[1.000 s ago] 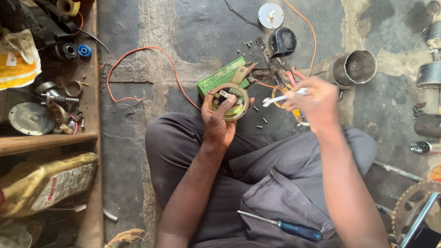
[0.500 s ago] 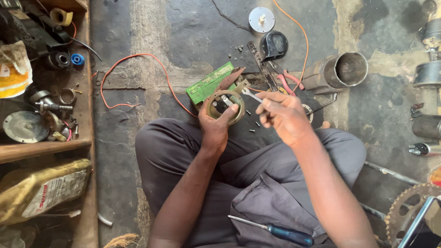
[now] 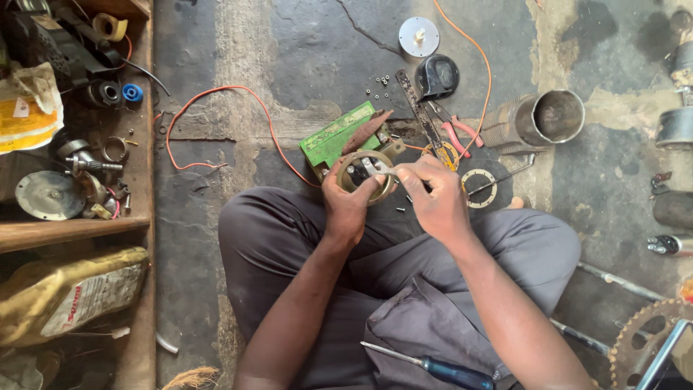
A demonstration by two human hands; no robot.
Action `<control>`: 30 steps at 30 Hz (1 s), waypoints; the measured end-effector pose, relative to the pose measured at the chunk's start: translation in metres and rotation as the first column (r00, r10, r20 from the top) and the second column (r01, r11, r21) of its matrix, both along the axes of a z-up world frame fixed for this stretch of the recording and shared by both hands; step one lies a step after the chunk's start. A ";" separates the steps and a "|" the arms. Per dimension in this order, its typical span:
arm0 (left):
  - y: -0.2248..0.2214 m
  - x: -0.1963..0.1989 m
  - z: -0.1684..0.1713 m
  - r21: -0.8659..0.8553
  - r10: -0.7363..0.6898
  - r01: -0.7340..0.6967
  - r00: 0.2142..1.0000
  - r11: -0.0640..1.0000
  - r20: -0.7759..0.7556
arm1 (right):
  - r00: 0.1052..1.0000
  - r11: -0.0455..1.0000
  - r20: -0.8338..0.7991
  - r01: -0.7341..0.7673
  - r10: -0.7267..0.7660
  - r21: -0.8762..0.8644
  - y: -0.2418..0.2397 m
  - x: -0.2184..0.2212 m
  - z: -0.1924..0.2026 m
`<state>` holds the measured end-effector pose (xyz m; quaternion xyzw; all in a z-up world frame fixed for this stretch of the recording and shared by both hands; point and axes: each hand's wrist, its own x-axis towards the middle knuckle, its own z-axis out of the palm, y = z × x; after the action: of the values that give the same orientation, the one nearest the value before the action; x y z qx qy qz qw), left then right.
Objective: The person sits on the floor and uses a wrench and screwdriver to tighten bolts on a circular electrical component. They then connect a wire to the component and test it against a green battery, producing a spark. Finally, they attach a black plastic cover to the component.
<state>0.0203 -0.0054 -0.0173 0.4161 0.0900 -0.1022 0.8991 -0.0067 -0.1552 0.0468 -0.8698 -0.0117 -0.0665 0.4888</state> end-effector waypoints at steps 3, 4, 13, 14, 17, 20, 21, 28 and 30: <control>-0.001 -0.002 -0.004 0.062 -0.028 0.028 1.000 0.998 -0.003 | 0.996 0.992 0.081 0.036 -0.026 -0.121 0.006 0.002 0.004; -0.002 -0.002 -0.006 0.080 -0.031 0.030 1.000 0.996 0.004 | 0.996 0.986 0.079 0.063 -0.051 -0.156 0.007 0.002 0.004; -0.001 -0.005 -0.017 0.331 -0.049 0.003 0.990 0.944 0.130 | 0.977 0.998 -0.203 0.068 -0.064 0.012 0.006 -0.001 -0.006; -0.001 -0.005 -0.019 0.322 -0.057 0.014 0.991 0.947 0.123 | 0.976 0.997 -0.214 0.052 -0.038 0.058 0.005 -0.001 -0.007; 0.000 -0.005 -0.020 0.254 -0.065 0.029 0.989 0.967 0.135 | 0.961 0.986 -0.278 0.041 0.006 0.164 0.002 0.000 -0.009; 0.000 -0.005 -0.020 0.174 -0.069 0.050 0.993 0.984 0.101 | 0.931 0.978 -0.365 0.081 -0.006 0.191 0.000 0.000 -0.009; 0.000 -0.005 -0.020 0.148 -0.073 0.061 0.994 0.987 0.079 | 0.935 0.978 -0.355 0.079 -0.004 0.195 0.000 0.000 -0.009; 0.001 -0.003 -0.023 0.053 -0.063 0.061 0.998 0.997 0.029 | 0.963 0.990 -0.269 0.012 0.027 0.141 -0.001 -0.001 -0.006; 0.001 -0.003 -0.024 0.036 -0.052 0.052 0.998 0.998 0.021 | 0.957 0.986 -0.285 -0.005 0.054 0.169 -0.002 -0.002 -0.004</control>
<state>0.0168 -0.0046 -0.0415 0.4352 0.0708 -0.1193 0.8896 -0.0085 -0.1577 0.0431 -0.8259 0.0523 0.0677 0.5572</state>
